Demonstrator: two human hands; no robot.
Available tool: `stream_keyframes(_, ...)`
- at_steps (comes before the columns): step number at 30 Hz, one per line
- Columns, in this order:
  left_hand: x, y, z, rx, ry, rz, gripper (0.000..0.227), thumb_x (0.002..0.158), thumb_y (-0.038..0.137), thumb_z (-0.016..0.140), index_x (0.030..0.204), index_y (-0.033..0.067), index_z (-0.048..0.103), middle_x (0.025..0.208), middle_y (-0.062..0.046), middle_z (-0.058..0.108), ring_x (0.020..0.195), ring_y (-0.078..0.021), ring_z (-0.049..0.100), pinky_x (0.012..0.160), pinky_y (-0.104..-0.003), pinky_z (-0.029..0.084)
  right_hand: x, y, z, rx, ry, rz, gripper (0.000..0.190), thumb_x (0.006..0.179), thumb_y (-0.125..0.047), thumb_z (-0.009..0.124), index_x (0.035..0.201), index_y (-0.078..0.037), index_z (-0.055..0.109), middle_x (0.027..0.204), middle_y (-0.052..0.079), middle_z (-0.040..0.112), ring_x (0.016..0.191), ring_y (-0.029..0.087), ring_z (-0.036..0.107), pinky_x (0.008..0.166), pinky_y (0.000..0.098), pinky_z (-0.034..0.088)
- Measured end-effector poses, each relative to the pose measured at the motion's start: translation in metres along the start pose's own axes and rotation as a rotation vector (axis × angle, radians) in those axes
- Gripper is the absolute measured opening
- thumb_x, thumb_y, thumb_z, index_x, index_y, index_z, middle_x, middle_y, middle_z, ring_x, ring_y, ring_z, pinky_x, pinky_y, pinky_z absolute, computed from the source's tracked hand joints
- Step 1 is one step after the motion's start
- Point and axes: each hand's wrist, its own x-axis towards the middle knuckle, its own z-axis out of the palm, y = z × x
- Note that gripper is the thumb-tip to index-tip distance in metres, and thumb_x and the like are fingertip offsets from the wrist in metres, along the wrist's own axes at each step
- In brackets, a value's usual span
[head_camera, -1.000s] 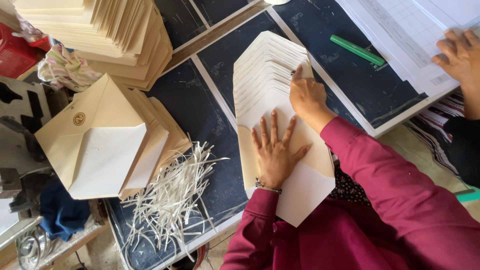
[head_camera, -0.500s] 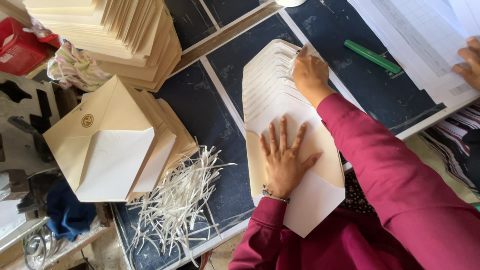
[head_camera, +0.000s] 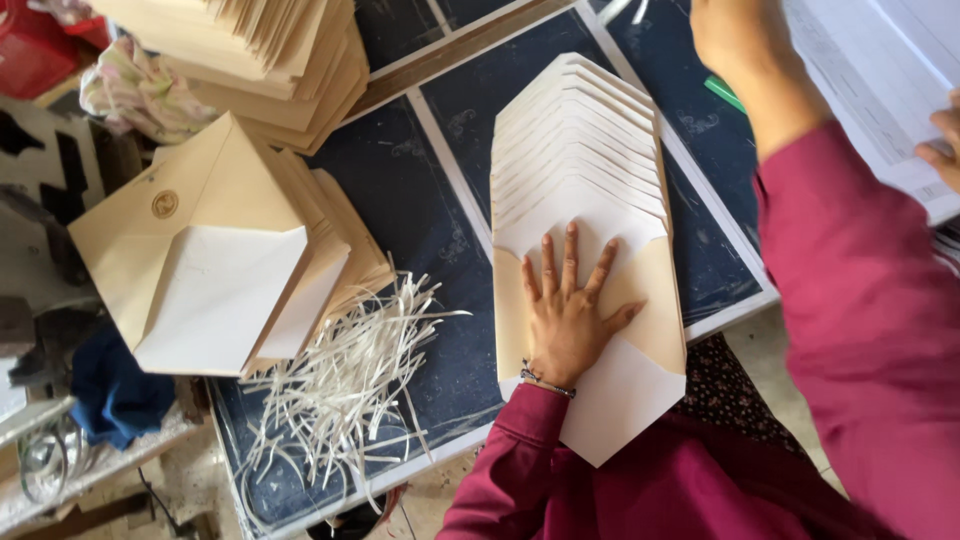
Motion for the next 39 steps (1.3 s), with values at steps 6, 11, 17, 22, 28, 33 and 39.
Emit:
stream_keyframes(6,0.01,0.002,-0.024,-0.106,-0.363,-0.067,0.085,0.091,0.074,0.052,0.164,0.0385,0.029,0.178,-0.009,0.012,0.163,-0.039,0.01,0.126,-0.068,0.004,-0.1,-0.134,-0.019,0.196,-0.589,0.246,0.041,0.114,-0.031,0.042,0.145,-0.015,0.063,0.121,0.026,0.072,0.117,0.051,0.065,0.097,0.0659,0.052)
stream_keyframes(11,0.01,0.002,-0.011,-0.078,-0.419,-0.085,0.081,0.085,0.082,0.044,0.152,0.0368,0.051,0.172,-0.005,0.026,0.164,-0.0342,0.005,0.127,-0.067,0.0,-0.148,-0.142,0.05,-0.143,-0.735,-0.195,0.077,0.099,-0.025,0.059,0.166,-0.038,0.023,0.103,0.02,0.071,0.094,0.046,0.078,0.087,0.0614,0.061)
stream_keyframes(17,0.012,0.003,-0.016,-0.105,-0.462,-0.1,0.076,0.087,0.076,0.049,0.151,0.0352,0.053,0.17,-0.004,0.032,0.163,-0.0348,0.007,0.128,-0.067,-0.006,-0.132,-0.137,0.101,-0.155,-0.656,-0.181,0.069,0.105,-0.035,0.054,0.167,-0.031,0.024,0.091,0.02,0.069,0.085,0.047,0.078,0.077,0.061,0.062)
stream_keyframes(22,0.011,0.001,-0.012,-0.123,-0.445,-0.102,0.077,0.086,0.074,0.052,0.152,0.034,0.052,0.169,-0.006,0.034,0.163,-0.0357,0.009,0.128,-0.069,-0.005,-0.13,-0.149,0.095,-0.157,-0.623,-0.178,0.058,0.106,-0.028,0.045,0.163,-0.023,0.036,0.091,0.021,0.068,0.083,0.047,0.078,0.075,0.0598,0.062)
stream_keyframes(28,0.011,0.003,-0.016,-0.107,-0.446,-0.098,0.077,0.087,0.073,0.052,0.154,0.0356,0.049,0.17,-0.004,0.033,0.164,-0.0351,0.007,0.128,-0.067,-0.006,-0.113,-0.156,0.103,-0.152,-0.516,-0.162,0.059,0.106,-0.013,0.038,0.165,-0.013,0.037,0.088,0.022,0.069,0.082,0.046,0.078,0.074,0.0586,0.061)
stream_keyframes(33,0.009,0.001,-0.013,-0.12,-0.404,-0.094,0.08,0.087,0.072,0.054,0.158,0.0368,0.043,0.172,-0.005,0.03,0.164,-0.0355,0.008,0.129,-0.066,-0.003,-0.083,-0.162,0.11,-0.184,-0.429,-0.165,0.055,0.106,-0.013,0.042,0.16,-0.008,0.045,0.083,0.023,0.07,0.078,0.044,0.078,0.07,0.0564,0.062)
stream_keyframes(39,0.005,0.0,-0.005,-0.093,-0.383,-0.074,0.081,0.088,0.075,0.052,0.158,0.0367,0.042,0.177,-0.006,0.016,0.164,-0.0356,0.007,0.128,-0.066,0.0,-0.051,-0.166,0.116,-0.163,-0.452,-0.135,0.06,0.1,-0.006,0.038,0.16,-0.008,0.044,0.083,0.027,0.07,0.08,0.047,0.077,0.069,0.0606,0.061)
